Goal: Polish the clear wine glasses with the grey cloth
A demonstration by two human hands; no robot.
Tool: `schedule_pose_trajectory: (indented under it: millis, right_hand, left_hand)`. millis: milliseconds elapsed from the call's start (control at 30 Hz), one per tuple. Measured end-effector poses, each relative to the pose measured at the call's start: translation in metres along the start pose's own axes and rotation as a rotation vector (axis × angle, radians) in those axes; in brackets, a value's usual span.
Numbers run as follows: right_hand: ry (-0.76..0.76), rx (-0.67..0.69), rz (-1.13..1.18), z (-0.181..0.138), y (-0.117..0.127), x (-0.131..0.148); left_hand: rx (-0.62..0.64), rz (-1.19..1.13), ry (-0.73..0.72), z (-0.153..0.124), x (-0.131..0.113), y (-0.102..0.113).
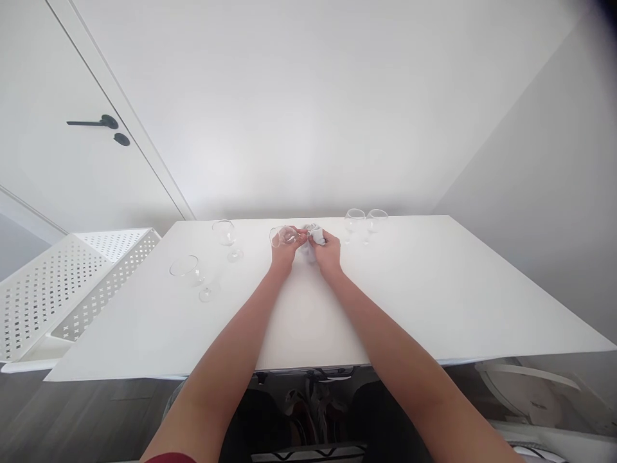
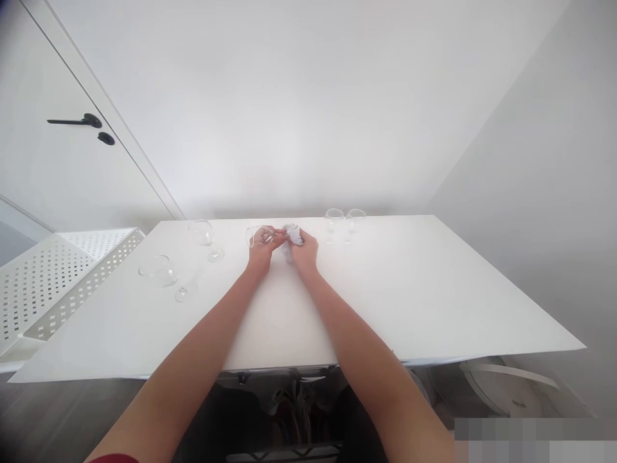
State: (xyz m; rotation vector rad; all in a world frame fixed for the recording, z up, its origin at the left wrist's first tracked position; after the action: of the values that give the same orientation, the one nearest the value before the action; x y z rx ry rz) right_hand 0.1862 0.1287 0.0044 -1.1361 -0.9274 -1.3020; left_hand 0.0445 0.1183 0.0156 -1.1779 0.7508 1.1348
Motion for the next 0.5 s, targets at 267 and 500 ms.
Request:
schedule_pose_trajectory:
  millis: [267,500]
  right_hand:
    - [-0.124,0.042,-0.077,0.005,-0.004,-0.012]
    - [-0.150,0.115,0.285,0.000,-0.009,-0.003]
  left_hand:
    - [-0.112,0.022,-0.049,0.003,0.004,0.010]
    - [-0.041,-0.059,0.008,0.004,0.005,0.006]
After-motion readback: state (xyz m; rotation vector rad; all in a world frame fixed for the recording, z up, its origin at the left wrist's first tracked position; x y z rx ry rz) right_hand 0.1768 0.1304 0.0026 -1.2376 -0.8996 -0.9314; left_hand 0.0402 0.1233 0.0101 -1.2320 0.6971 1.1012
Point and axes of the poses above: each hand's wrist, its own z-axis towards the middle knuckle, its own y-axis out of the back of the hand, x = y × z, the point moved 5 cm from there along z, towards the middle knuckle, and after that the axes turned 2 degrees about x, right-handed, at the moved point
